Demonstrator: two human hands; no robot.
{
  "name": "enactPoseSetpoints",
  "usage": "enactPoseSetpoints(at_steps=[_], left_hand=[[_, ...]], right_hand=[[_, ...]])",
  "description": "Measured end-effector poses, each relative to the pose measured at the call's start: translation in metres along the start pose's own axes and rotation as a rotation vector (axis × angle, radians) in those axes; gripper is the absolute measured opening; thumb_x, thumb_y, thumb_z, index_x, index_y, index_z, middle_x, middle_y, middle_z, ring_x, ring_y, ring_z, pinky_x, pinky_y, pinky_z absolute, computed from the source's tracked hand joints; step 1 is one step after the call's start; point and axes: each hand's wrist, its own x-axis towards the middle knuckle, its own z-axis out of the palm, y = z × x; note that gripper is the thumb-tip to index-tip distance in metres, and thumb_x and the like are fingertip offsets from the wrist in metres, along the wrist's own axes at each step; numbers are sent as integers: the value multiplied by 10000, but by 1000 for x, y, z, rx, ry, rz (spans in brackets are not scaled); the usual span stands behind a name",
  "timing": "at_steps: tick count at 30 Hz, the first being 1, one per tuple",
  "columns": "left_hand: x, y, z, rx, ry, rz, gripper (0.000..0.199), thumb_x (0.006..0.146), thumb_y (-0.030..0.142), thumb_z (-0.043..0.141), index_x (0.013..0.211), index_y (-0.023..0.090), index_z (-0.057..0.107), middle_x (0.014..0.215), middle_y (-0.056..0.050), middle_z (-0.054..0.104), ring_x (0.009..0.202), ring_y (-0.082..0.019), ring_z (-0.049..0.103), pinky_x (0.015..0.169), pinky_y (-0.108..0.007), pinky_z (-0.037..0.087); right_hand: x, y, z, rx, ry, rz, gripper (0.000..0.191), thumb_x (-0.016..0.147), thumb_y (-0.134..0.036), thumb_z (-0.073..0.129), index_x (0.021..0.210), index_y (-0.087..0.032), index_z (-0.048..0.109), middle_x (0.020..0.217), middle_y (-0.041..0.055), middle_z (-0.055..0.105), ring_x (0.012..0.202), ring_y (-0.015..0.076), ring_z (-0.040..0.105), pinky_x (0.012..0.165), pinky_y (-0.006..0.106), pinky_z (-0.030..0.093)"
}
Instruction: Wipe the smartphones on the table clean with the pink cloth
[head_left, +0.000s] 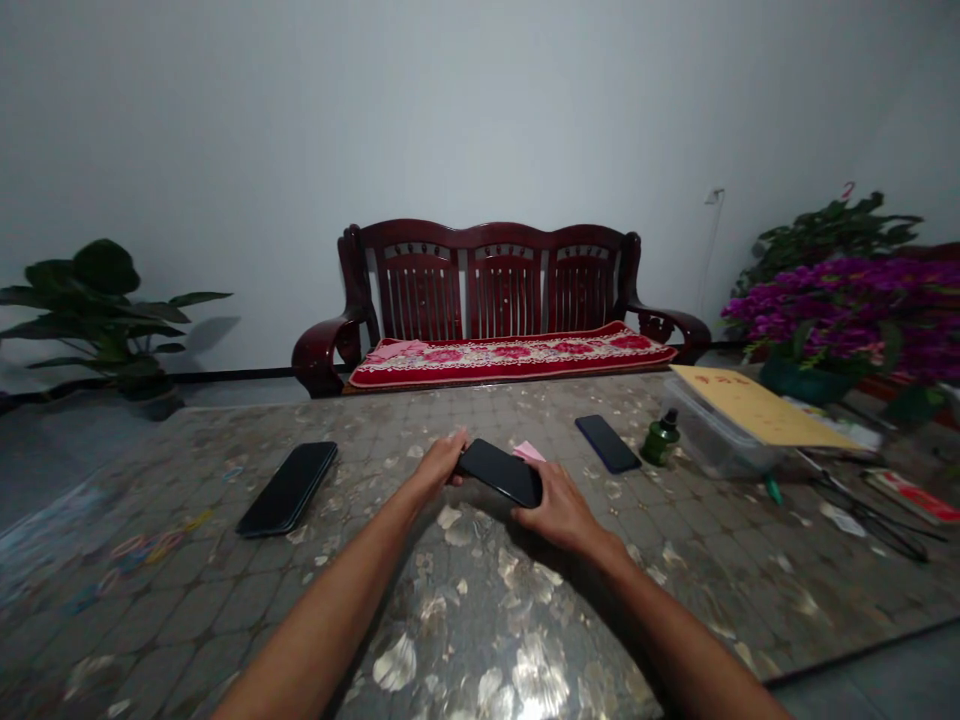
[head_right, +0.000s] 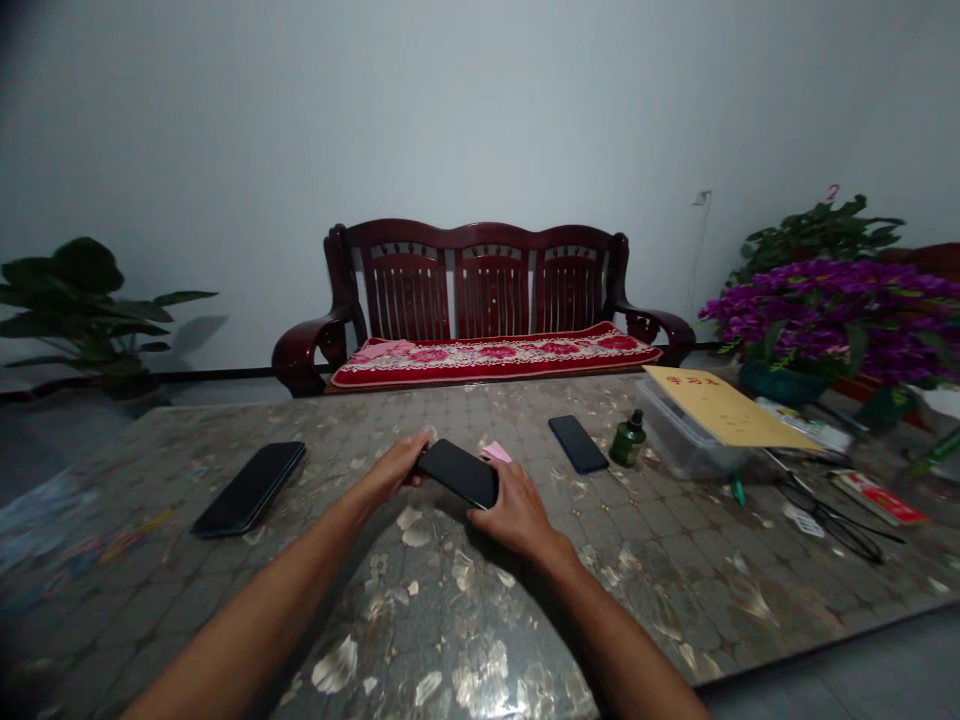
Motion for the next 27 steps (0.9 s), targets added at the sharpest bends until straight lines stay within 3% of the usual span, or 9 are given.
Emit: enactPoseSetpoints(at_steps=[4, 9, 13, 17, 27], left_hand=[[-6, -7, -10, -157, -35, -38, 583, 880, 703, 470, 952, 154, 651, 647, -20, 655, 511, -117, 574, 478, -197, 387], [-16, -45, -46, 105, 197, 67, 405, 833, 539, 536, 886, 164, 681, 702, -36, 703, 546, -156, 624, 523, -243, 412], [-28, -73, -68, 315, 331, 96, 361, 876, 442, 477, 1002, 199, 712, 755, -23, 748, 637, -187, 687, 623, -263, 452], [-35, -84, -72, 358, 377, 90, 356, 906, 389, 439, 1050, 216, 714, 813, -24, 774, 709, -198, 720, 689, -258, 480], [-36, -89, -71, 481, 350, 106, 310, 932, 354, 463, 1042, 244, 732, 852, -21, 797, 805, -209, 741, 698, -248, 459]], right_hand=[[9, 24, -18, -27, 107, 159, 780, 690, -384, 797, 1410, -225, 540, 1347, 145, 599, 1297, 370, 497, 1142, 491, 362], [22, 54, -55, -198, 363, 371, 819, 722, -466, 744, 1440, -150, 509, 1344, 210, 590, 1314, 407, 496, 1121, 495, 381], [28, 68, -72, -375, 425, 511, 763, 762, -503, 703, 1403, -119, 548, 1341, 227, 606, 1269, 397, 554, 1052, 457, 446], [34, 74, -76, -485, 457, 586, 758, 756, -514, 718, 1379, -108, 570, 1303, 238, 629, 1223, 401, 588, 992, 452, 482], [43, 86, -79, -643, 479, 676, 651, 763, -528, 707, 1251, -103, 637, 1225, 230, 650, 1156, 385, 613, 949, 460, 482]])
